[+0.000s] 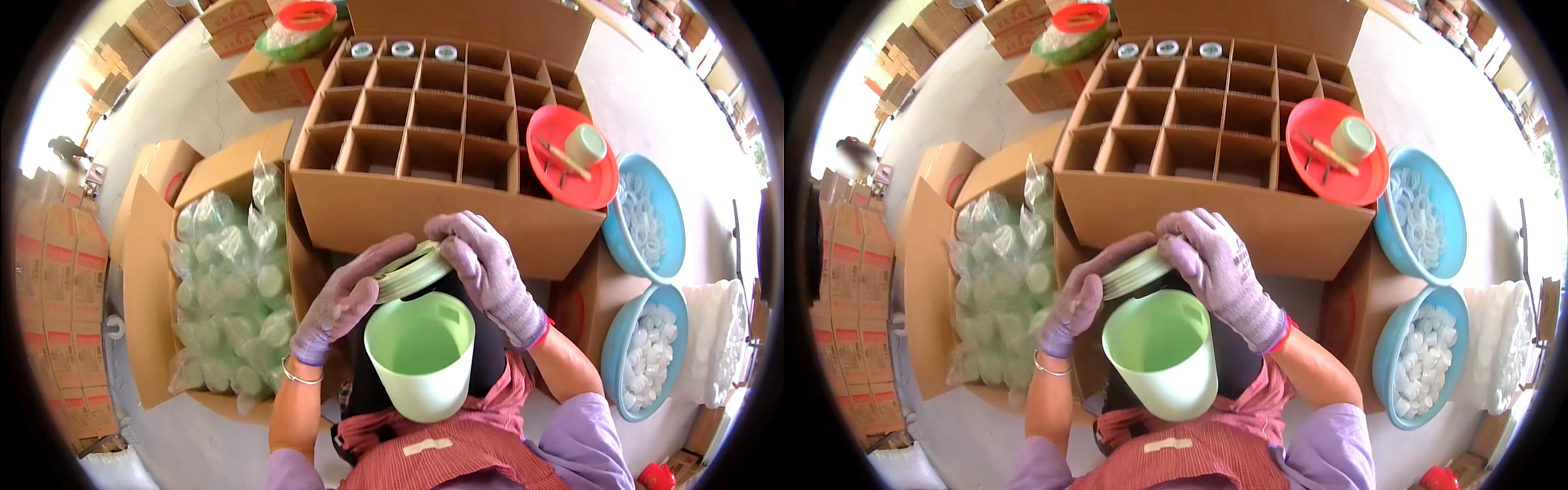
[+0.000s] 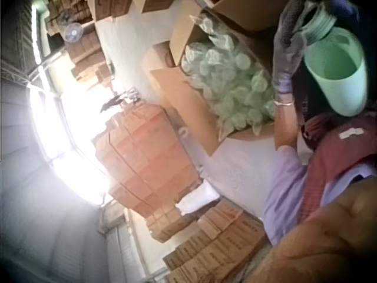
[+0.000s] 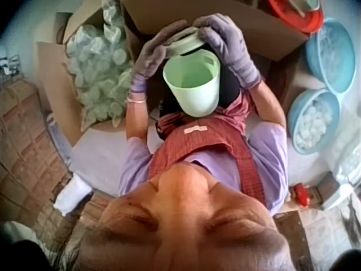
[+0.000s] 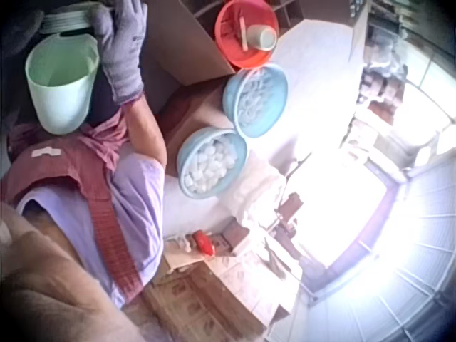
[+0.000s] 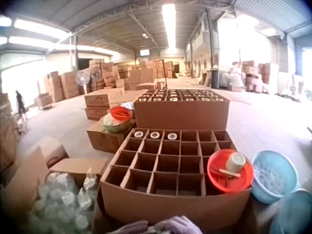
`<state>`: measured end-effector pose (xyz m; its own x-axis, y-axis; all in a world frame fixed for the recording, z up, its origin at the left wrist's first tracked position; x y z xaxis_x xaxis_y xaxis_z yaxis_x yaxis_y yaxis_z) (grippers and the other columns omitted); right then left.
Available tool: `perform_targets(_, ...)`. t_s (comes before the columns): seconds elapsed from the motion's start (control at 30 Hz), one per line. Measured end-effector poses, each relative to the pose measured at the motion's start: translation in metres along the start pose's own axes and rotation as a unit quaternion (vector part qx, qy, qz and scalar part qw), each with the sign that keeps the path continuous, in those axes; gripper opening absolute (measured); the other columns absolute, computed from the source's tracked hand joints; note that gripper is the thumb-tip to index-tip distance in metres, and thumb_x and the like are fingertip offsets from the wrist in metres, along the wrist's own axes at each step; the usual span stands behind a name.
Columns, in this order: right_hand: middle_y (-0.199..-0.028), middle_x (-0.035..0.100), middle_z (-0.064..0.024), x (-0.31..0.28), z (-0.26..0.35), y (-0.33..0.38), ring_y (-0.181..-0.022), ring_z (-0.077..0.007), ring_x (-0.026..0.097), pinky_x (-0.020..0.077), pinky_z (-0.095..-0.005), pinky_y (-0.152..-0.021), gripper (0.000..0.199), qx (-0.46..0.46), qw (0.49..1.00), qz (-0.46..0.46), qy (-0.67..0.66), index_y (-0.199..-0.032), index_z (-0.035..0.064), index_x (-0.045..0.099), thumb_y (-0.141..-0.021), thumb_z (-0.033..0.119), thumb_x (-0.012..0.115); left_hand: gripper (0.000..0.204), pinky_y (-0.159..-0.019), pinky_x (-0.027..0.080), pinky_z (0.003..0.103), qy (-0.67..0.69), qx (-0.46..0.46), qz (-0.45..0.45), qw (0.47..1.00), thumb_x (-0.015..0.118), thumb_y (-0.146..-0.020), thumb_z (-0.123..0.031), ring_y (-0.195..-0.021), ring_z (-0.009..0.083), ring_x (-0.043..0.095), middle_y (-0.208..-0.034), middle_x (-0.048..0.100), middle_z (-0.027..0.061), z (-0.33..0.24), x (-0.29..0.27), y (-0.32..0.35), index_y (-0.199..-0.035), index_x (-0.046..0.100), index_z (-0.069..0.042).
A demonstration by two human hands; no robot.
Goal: The person assembles light green thermos flasks by inserting a black filter into the opening, screwing on the lid, and placing the completed unit into a compartmentalized cardboard box. The person repeats this process for multiple units.
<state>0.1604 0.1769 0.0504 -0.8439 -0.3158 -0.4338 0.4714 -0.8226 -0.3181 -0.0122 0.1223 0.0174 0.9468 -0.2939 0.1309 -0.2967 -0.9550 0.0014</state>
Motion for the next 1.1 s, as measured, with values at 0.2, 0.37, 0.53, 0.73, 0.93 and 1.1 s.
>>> perform_targets(0.2,-0.141,0.042,-0.0272,0.007,0.02,-0.026,-0.119,-0.0469,0.052,0.0465,-0.0506,-0.102,0.064,-0.265,0.927,-0.016,0.266,-0.138,0.0185,0.055,-0.078,0.015,0.076,0.084,-0.103,0.051,0.044,0.367,-0.074,-0.07,0.925,0.034,-0.095,-0.074,-0.125,0.0248,0.057,-0.14,0.054,0.0111,0.026,-0.001,-0.043,-0.147,0.041,-0.009)
perform_targets(0.37,-0.135,0.047,-0.0227,0.014,-0.017,-0.044,-0.109,-0.0423,0.06,0.0549,-0.0427,-0.088,0.062,-0.098,0.987,0.003,0.13,-0.137,0.0142,0.053,-0.08,0.0,0.07,0.062,-0.102,0.046,0.033,0.259,0.021,-0.164,0.952,0.053,-0.096,-0.061,-0.115,0.0145,0.055,-0.123,0.055,0.0022,0.059,-0.005,-0.047,-0.129,0.048,-0.009)
perform_targets(0.53,-0.128,0.048,-0.0233,0.017,-0.026,-0.062,-0.104,-0.0436,0.06,0.0536,-0.0444,-0.082,0.064,-0.089,0.992,0.021,0.091,-0.14,0.0107,0.049,-0.081,0.008,0.073,0.061,-0.105,0.039,0.029,0.297,0.0,-0.178,0.938,0.062,-0.093,-0.055,-0.11,0.0112,0.048,-0.115,0.049,-0.0014,0.102,-0.005,-0.042,-0.131,0.042,-0.01)
perform_targets(0.73,-0.095,0.052,-0.015,0.031,-0.045,-0.058,-0.075,-0.0307,0.062,0.0521,-0.0394,-0.063,0.064,-0.239,0.914,0.091,0.314,-0.137,0.0132,0.05,-0.084,0.042,0.071,0.09,-0.119,0.027,0.043,0.202,0.154,-0.145,0.956,0.03,-0.098,-0.071,-0.144,0.0301,0.033,-0.161,0.025,0.0131,0.03,-0.014,-0.081,-0.161,0.0,-0.013)
perform_targets(0.93,-0.104,0.061,-0.0196,0.024,-0.06,-0.054,-0.081,-0.0392,0.067,0.0538,-0.0432,-0.069,0.06,-0.038,0.998,-0.008,0.056,-0.137,0.0054,0.046,-0.096,0.047,0.057,0.082,-0.121,0.02,0.047,-0.028,0.229,-0.139,0.963,0.054,-0.099,-0.028,-0.151,0.0344,0.02,-0.165,0.011,0.0198,0.027,-0.004,-0.081,-0.159,0.004,-0.004)
perform_targets(1.1,-0.114,0.059,-0.0097,0.045,-0.107,-0.03,-0.09,-0.021,0.063,0.0525,-0.0354,-0.07,0.049,0.32,0.768,0.081,-0.548,-0.134,0.0078,0.049,-0.098,0.041,0.054,0.053,-0.11,0.025,0.063,-0.485,0.379,0.028,0.788,0.076,-0.078,-0.043,-0.135,0.0374,0.043,-0.146,0.053,-0.0027,-0.018,0.02,-0.091,-0.128,0.063,-0.028)
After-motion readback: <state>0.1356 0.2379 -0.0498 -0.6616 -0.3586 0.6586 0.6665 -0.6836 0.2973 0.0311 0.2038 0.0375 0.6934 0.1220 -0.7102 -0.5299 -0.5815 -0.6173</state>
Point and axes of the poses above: each hand's wrist, its own y-axis away from the middle knuckle, its own x-axis out of the palm, z = x × y, the point moved 7 cm from there along -y, towards the middle knuckle
